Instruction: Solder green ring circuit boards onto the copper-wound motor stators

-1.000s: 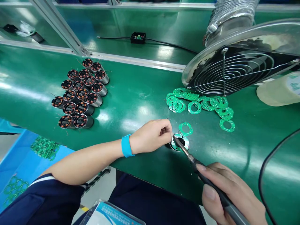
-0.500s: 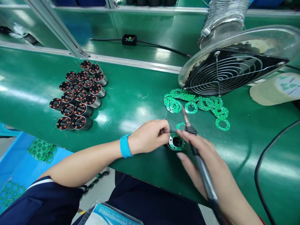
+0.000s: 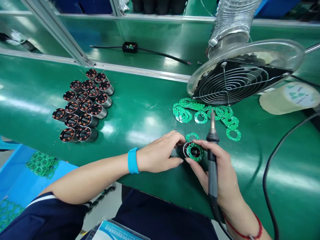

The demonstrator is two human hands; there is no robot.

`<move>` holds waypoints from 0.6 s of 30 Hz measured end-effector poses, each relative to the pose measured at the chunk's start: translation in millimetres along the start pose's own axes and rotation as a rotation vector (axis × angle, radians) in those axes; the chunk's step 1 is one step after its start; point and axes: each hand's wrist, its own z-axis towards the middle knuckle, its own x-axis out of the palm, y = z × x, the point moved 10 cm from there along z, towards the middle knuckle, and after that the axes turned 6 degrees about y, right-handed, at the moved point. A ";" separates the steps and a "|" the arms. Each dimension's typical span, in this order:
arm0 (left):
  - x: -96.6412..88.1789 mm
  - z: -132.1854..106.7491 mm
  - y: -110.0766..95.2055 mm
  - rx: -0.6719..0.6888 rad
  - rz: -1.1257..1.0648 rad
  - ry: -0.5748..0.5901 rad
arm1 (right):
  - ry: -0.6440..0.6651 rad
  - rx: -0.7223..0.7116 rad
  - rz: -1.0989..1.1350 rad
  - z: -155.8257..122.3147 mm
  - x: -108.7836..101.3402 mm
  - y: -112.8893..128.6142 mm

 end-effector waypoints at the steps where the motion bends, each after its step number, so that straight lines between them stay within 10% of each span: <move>1: 1.4 -0.1 -0.1 -0.002 -0.023 -0.017 | -0.039 0.016 0.025 -2.0 -2.5 -1.8; 8: -3.9 0.1 -1.9 -0.010 -0.002 -0.109 | -0.175 0.104 0.127 -13.4 -10.2 -9.6; 18: -12.9 1.9 -9.1 0.044 -0.074 -0.138 | 0.064 -0.109 -0.187 5.1 7.6 23.0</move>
